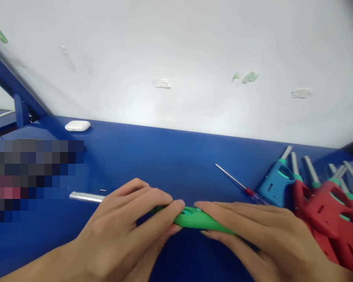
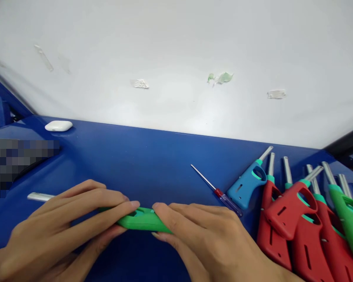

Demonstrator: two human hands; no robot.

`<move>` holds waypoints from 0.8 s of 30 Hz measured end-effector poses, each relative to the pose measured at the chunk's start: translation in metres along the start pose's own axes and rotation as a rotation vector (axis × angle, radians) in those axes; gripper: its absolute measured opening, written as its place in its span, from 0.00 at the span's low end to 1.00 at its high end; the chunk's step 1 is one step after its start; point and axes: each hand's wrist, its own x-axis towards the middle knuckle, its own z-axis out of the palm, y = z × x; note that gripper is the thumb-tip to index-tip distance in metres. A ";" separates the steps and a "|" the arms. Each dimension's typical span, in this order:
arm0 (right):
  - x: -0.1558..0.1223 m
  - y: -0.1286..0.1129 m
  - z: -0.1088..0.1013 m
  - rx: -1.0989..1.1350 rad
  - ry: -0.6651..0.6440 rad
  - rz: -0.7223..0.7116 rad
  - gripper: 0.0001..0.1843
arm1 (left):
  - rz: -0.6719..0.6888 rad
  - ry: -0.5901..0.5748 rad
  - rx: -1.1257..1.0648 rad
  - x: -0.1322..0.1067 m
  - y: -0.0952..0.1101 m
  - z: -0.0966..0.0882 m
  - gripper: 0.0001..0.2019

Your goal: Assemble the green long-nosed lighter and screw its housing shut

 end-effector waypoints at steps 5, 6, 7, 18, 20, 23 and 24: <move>0.019 -0.009 -0.001 0.002 -0.012 -0.022 0.19 | -0.011 -0.007 -0.011 0.003 0.002 0.004 0.10; 0.019 -0.010 -0.001 -0.004 0.022 0.015 0.19 | -0.024 -0.006 -0.033 0.002 0.002 0.004 0.09; 0.018 -0.010 -0.001 -0.010 0.062 0.069 0.19 | -0.035 -0.005 -0.046 0.001 0.002 0.003 0.09; -0.002 0.003 -0.001 0.120 0.008 0.212 0.18 | -0.026 0.098 0.079 -0.012 -0.009 -0.001 0.13; -0.002 0.000 0.001 0.096 0.067 0.254 0.17 | 0.013 0.092 0.079 -0.007 -0.009 -0.003 0.12; 0.005 -0.004 0.002 0.322 0.065 0.406 0.15 | 0.079 0.047 0.069 -0.001 -0.010 -0.006 0.11; 0.008 -0.005 0.003 0.490 0.010 0.470 0.16 | 0.113 0.024 0.067 0.000 -0.010 -0.007 0.12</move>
